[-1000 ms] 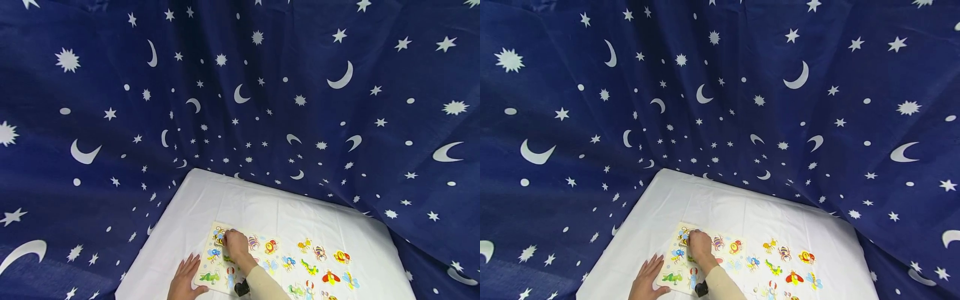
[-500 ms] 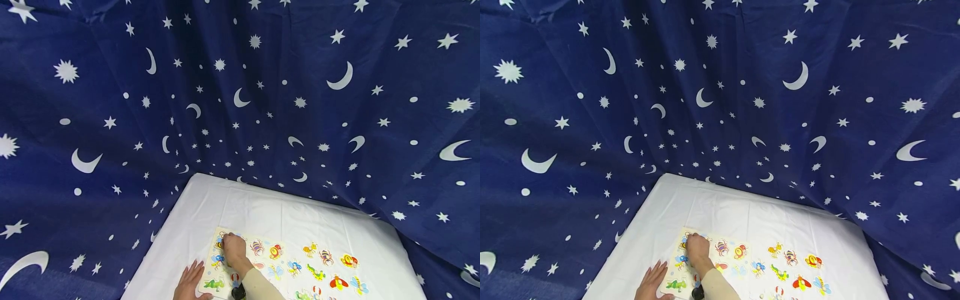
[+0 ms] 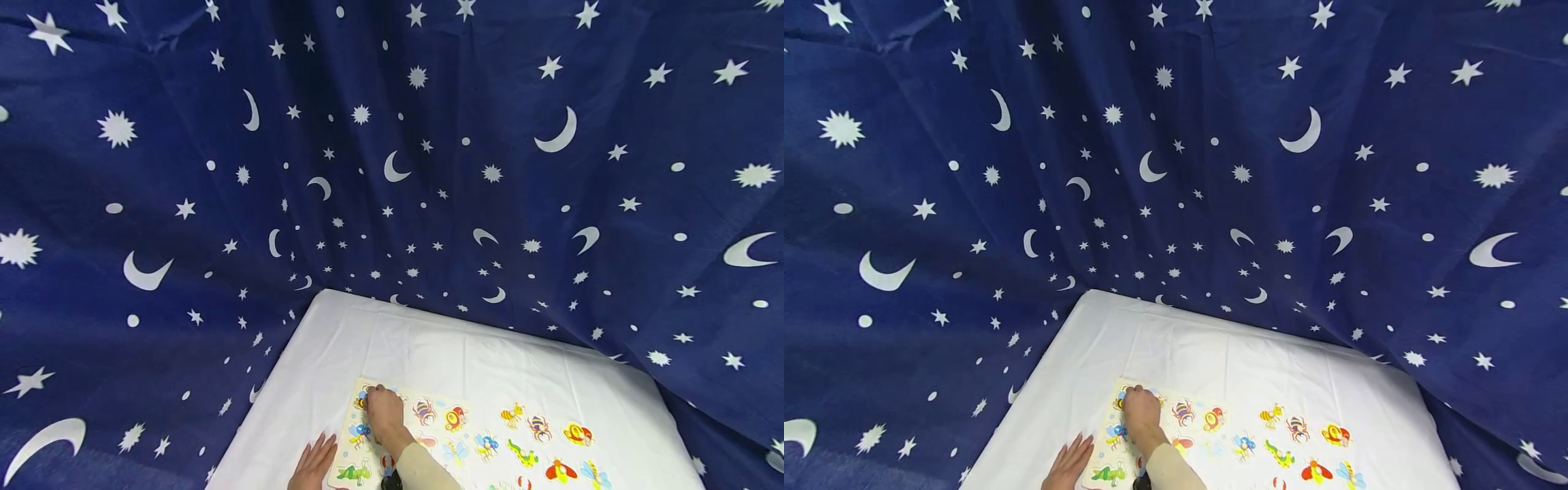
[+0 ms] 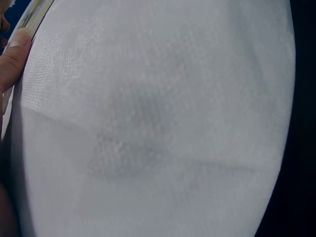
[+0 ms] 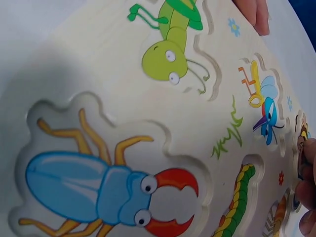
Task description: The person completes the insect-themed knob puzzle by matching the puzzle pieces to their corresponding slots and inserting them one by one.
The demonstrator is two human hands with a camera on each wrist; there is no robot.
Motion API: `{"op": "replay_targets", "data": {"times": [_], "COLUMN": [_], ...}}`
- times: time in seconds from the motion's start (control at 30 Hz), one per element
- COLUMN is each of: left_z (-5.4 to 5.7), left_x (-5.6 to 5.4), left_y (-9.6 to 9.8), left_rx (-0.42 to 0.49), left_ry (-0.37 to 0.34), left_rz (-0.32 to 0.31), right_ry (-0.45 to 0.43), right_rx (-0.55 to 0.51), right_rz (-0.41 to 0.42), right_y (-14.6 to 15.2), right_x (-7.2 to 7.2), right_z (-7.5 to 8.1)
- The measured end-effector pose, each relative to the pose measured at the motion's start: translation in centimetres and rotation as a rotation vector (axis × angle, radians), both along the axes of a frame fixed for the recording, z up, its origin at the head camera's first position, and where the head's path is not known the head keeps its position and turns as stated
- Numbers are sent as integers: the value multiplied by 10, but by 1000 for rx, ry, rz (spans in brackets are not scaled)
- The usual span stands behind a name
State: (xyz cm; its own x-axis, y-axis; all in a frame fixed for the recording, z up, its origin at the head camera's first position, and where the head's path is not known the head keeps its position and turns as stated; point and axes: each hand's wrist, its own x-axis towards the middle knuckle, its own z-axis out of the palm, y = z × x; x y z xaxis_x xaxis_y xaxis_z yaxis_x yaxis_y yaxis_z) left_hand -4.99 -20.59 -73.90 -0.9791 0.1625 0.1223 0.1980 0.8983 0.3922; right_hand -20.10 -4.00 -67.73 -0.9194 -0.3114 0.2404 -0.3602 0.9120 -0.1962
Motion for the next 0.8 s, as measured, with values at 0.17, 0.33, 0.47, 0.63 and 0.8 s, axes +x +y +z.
{"op": "replay_targets", "data": {"times": [0.17, 0.33, 0.47, 0.63, 0.8], "left_z": [-12, -23, -23, -24, -24], "left_x": [0, -3, -3, -3, -2], "left_y": [-2, -2, -1, 0, 1], "left_rx": [-47, -22, -15, -18, -14], "left_ry": [271, 472, 496, 497, 492], "left_rz": [5, -2, -3, 8, 20], "right_ry": [22, -1, -22, -33, -46], "right_rx": [-29, -23, -28, -11, 9], "right_rz": [-12, -11, 2, 13, 31], "right_y": [-3, -3, -1, 2, 1], "right_x": [1, -2, -5, -8, -8], "right_z": [1, 0, -2, 0, 2]}}
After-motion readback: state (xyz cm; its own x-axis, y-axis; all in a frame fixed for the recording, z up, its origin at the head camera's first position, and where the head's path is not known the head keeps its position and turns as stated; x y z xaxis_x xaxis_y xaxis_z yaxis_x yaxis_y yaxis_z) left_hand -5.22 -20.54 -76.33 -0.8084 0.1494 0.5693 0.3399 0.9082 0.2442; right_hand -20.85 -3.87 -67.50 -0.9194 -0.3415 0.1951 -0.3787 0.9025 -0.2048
